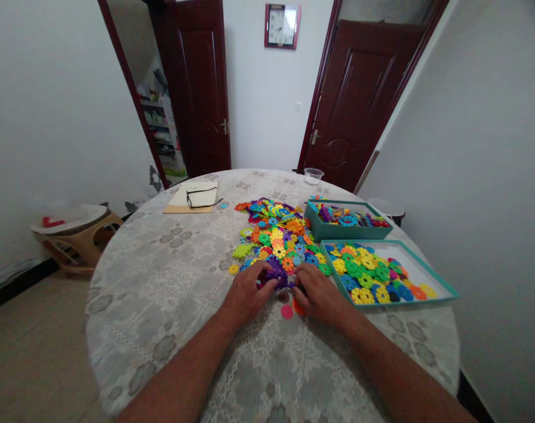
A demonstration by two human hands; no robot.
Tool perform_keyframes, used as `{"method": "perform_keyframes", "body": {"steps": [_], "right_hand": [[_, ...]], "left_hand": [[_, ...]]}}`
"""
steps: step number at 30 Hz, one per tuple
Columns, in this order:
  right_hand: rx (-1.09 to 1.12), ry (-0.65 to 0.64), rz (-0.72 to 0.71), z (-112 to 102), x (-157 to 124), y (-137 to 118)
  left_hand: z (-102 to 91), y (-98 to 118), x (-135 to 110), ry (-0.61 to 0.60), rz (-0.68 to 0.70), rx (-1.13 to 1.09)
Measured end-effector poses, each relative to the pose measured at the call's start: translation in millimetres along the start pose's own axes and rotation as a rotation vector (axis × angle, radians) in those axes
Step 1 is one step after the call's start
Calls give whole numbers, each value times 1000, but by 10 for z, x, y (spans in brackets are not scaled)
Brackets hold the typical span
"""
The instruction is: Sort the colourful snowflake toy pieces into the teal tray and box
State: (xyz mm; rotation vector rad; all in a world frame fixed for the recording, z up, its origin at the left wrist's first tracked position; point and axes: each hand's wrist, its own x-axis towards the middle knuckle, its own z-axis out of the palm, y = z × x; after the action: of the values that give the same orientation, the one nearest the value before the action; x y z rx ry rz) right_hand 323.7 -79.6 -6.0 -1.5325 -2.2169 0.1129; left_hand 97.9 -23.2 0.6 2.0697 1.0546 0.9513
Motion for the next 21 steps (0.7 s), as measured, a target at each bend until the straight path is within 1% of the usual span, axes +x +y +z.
{"method": "perform_keyframes", "body": {"steps": [3, 5, 8, 11, 13, 15, 17, 18, 20, 21], "right_hand": [[190, 8, 23, -70, -2, 41], [317, 11, 66, -96, 13, 72], [528, 51, 199, -121, 62, 109], [666, 111, 380, -164, 119, 117], [750, 105, 476, -201, 152, 98], [900, 63, 545, -244, 202, 76], [1041, 29, 587, -309, 314, 85], [1068, 28, 600, -357, 410, 114], [995, 86, 600, -501, 696, 237], [894, 157, 593, -598, 882, 329]], "left_hand": [[30, -16, -1, 31, 20, -6], [58, -33, 1, 51, 35, -10], [102, -73, 4, 86, 45, 0], [137, -121, 3, 120, 60, 6], [155, -148, 2, 132, 77, 9], [167, -166, 0, 140, 92, 14], [173, -173, -1, 139, 99, 16], [174, -174, -2, 134, 101, 13], [175, -173, -3, 116, 102, 1], [176, -174, -4, 108, 99, -5]]}}
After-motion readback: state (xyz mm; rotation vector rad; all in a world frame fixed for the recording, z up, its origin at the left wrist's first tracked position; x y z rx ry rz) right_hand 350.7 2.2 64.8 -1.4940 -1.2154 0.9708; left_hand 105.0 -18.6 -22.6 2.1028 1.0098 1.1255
